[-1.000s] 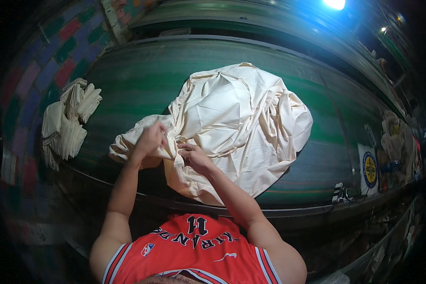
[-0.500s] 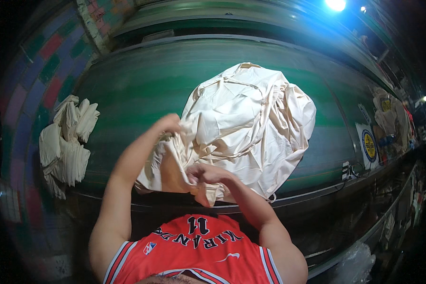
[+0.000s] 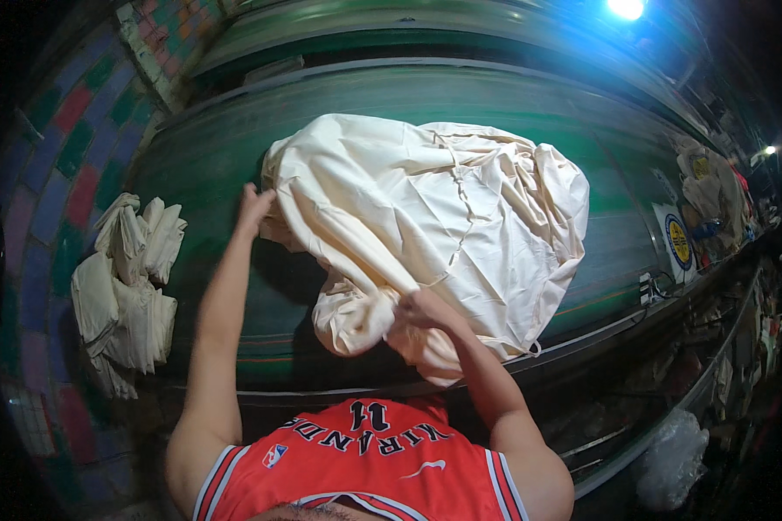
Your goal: The person unfolds a large off-white fabric on a green worktable, smooths it, and uses a long metal straightedge to cut the fabric into straight strips. After cutting, the person places a circular logo patch onto the fabric.
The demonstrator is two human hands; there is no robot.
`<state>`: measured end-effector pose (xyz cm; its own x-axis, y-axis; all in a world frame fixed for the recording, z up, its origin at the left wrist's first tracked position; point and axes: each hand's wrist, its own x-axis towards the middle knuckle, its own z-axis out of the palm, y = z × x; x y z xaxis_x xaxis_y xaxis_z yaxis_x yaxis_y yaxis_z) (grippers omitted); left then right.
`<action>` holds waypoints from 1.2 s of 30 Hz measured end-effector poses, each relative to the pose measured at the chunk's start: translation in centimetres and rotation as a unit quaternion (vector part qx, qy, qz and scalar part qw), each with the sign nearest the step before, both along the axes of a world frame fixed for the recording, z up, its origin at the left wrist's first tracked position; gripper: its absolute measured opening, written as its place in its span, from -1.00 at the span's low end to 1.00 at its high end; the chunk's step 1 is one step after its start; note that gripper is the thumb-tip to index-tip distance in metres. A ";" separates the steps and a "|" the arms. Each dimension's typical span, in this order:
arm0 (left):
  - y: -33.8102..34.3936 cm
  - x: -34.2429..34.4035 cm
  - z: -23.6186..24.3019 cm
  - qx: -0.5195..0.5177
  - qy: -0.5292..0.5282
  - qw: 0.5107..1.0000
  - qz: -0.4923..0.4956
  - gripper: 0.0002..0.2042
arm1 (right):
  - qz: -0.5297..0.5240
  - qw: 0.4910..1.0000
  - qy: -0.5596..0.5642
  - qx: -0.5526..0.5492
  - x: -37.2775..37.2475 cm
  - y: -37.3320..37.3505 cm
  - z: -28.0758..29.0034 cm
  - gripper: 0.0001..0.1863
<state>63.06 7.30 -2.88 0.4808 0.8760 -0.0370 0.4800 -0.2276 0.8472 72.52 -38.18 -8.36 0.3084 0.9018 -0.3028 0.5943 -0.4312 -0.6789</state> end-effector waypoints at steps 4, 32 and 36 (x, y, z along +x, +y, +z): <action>-4.5 -2.9 -7.5 -0.282 0.060 0.958 -0.006 -0.59 | -0.090 0.963 -0.120 0.225 -5.3 6.8 0.7 -0.39; 5.2 -23.6 -11.8 0.198 0.104 0.963 0.150 -0.45 | 0.079 0.969 0.185 0.144 -12.3 11.5 0.7 -0.59; -8.9 -16.8 -9.7 0.376 -0.023 0.922 -0.091 -0.61 | -0.108 0.973 0.105 0.175 -5.2 7.2 0.3 -0.71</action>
<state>46.30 -1.64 -12.54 0.6078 0.5504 0.5724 0.3434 -0.8321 0.4356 67.28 -31.00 -8.03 0.4666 0.8820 -0.0660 0.3482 -0.2518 -0.9030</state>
